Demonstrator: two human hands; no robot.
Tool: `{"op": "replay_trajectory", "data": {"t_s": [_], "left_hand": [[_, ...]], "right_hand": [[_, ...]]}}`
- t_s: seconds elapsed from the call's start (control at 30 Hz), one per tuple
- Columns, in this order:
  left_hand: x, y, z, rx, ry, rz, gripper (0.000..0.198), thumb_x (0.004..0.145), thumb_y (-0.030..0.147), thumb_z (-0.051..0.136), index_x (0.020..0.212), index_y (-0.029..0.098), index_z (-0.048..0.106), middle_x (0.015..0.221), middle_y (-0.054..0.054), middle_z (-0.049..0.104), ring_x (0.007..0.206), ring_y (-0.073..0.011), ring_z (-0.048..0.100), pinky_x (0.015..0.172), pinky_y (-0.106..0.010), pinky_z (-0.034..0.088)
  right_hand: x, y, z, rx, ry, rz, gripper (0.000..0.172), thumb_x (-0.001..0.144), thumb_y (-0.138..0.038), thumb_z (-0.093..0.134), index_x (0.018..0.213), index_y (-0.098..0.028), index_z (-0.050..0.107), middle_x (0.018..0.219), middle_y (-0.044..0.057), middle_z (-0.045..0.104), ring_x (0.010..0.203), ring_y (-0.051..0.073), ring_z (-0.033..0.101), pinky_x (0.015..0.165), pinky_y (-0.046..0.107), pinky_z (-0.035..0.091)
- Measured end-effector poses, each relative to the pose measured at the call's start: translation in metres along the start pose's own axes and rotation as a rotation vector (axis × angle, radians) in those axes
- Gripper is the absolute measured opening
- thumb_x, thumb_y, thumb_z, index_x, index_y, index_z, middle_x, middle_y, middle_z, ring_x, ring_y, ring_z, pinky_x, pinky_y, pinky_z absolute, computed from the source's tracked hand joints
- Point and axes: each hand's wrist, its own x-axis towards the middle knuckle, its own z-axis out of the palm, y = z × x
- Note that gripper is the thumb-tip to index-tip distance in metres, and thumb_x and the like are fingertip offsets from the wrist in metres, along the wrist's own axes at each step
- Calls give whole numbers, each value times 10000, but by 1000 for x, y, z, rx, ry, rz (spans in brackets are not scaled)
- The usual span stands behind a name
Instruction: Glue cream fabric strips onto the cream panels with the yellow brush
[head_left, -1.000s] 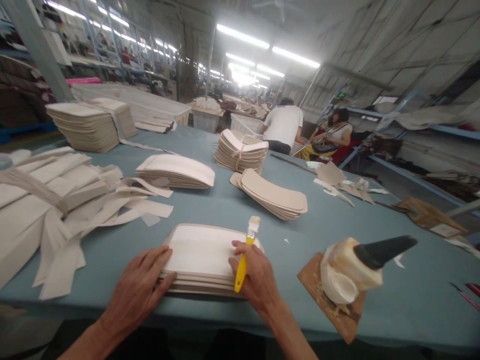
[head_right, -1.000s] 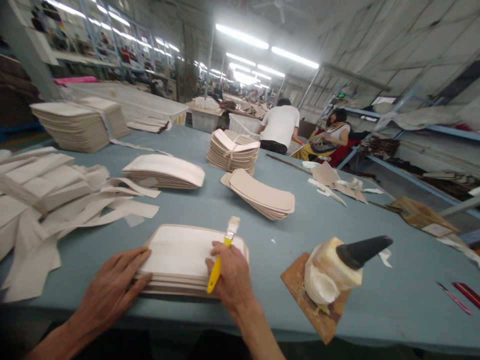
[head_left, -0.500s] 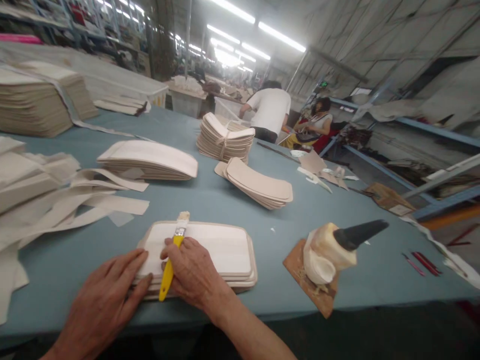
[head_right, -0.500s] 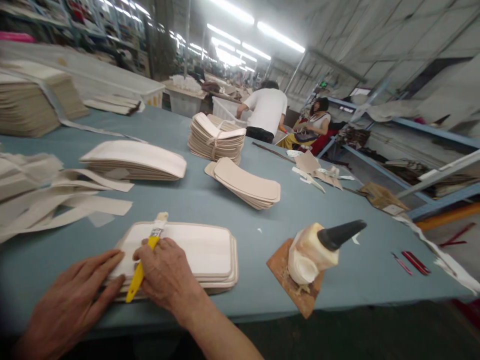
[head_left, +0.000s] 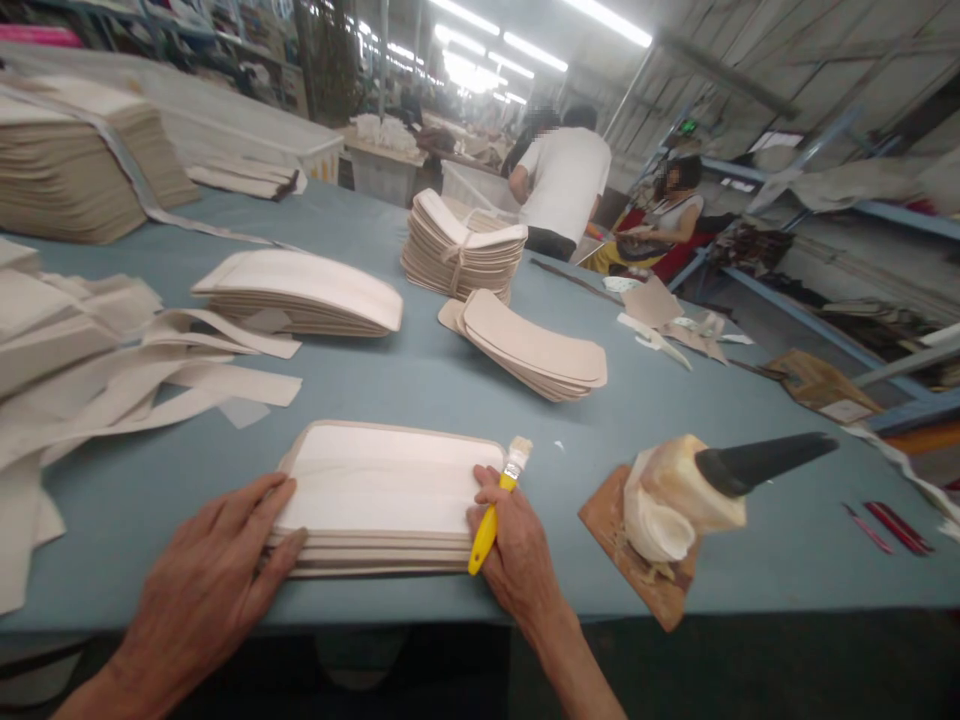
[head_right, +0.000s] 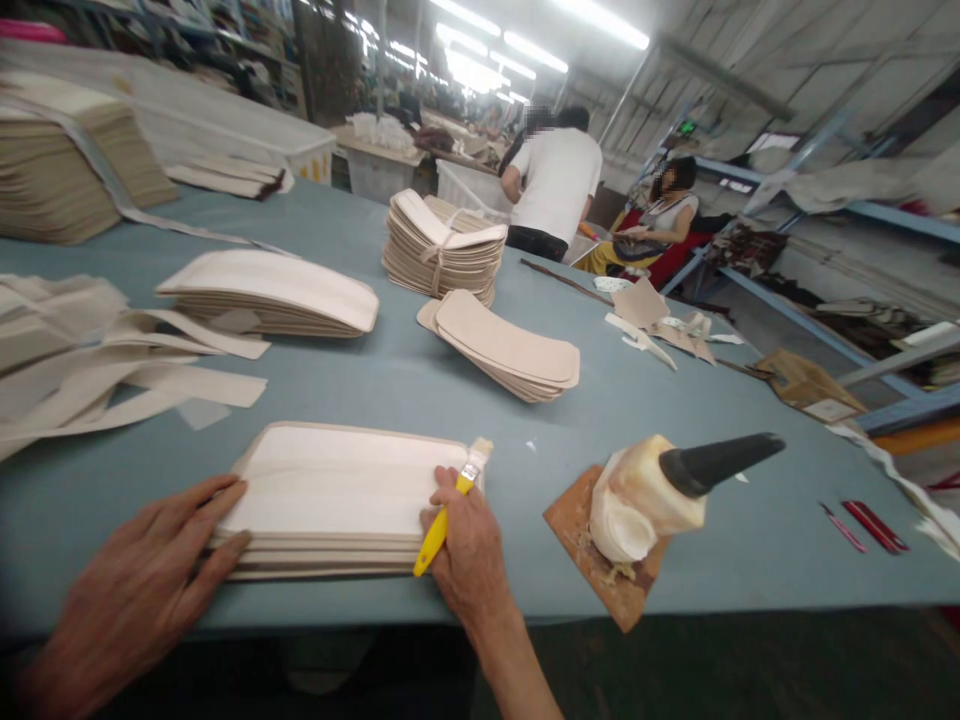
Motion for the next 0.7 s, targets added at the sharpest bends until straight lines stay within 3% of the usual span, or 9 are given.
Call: {"op": "replay_trajectory", "data": {"t_s": [0.33,0.5,0.7], "left_hand": [[2,7,-5,35,28,-67,545,1069,514,381,1334,146,683,1320,-166,744,1139,-349,676,923,-476,513],[1,5,-3,2,66,-48,515,1078,452,371,1336,149,697,1319,-170,755,1131,-312,698,955,-460,551],[0,1,-8,-97,32,-106,567,1077,498,345,1357,148,692,1349,-155,751,1199,-298,700,1069,-451,554]], "right_hand": [[-8,17,6,65,73,99,126,1030,-235,531,1137,-251,596,1335,108,761,1288,276,704,1083,469,577],[-9,19,10,124,143,135,126,1051,-316,526,1132,-259,603,1340,103,765,1264,258,731,1053,440,602],[-16,23,15,162,209,258,198,1059,-423,526,1124,-246,587,1455,177,689,1315,285,701,1054,479,592]]}}
